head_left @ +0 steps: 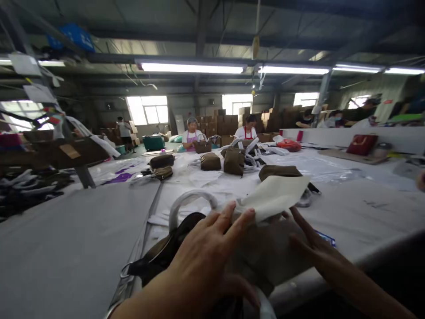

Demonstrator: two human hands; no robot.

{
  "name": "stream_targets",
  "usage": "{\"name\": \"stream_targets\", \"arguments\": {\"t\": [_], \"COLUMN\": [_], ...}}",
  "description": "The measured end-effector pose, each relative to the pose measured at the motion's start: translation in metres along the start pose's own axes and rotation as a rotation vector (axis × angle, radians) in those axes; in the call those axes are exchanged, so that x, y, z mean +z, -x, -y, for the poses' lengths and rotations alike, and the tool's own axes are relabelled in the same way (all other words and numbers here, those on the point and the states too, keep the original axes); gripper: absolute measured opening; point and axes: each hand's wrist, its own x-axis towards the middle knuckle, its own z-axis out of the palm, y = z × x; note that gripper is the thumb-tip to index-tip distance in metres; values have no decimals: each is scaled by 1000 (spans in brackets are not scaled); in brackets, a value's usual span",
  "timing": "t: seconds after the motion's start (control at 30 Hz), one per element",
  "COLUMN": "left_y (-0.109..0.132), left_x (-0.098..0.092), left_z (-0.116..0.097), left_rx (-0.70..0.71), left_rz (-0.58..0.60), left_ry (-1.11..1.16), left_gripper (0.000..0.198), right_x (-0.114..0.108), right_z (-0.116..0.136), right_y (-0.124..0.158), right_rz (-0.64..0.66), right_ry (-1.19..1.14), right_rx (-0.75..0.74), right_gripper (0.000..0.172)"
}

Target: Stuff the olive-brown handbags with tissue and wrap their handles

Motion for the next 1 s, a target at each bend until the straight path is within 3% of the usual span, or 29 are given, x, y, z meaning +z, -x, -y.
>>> {"name": "stream_targets", "arguments": {"t": [0.1,0.23,0.3,0.4,0.47,0.53,0.6,0.7,0.77,0.87,1.0], "left_y": [-7,-11,-14,-17,-15,-10,-2,8,12,13,10], "left_x": [8,10,12,19,24,27,26,20,13,1,-13], "left_z": [-17,-14,-3,16,24,28,31,37,41,39,18], "left_rx": [62,146,94,30,15,10,31,48,89,166,46], "left_rz": [-117,-85,-65,-131,-207,-276,-306,-347,-340,-137,295], "left_ry": [-218,-53,93,209,250,241,174,25,-66,-165,-211], "left_gripper": [117,73,74,105,94,74,68,63,61,63,55], "right_x": [19,41,50,58,59,59,64,77,86,89,78], "right_z": [17,40,52,70,76,70,54,22,4,-4,5], "right_y": [-12,-19,-18,-13,-14,-18,-24,-29,-28,-20,-11], "right_rz": [190,307,340,544,702,762,613,310,325,411,420], "right_ry": [-337,-654,-776,-888,-892,-874,-778,-330,31,383,556], "right_rx": [130,75,54,1,-88,-167,-227,-403,-613,-832,-830], "right_gripper": [80,54,49,46,46,46,47,35,32,42,23]}}
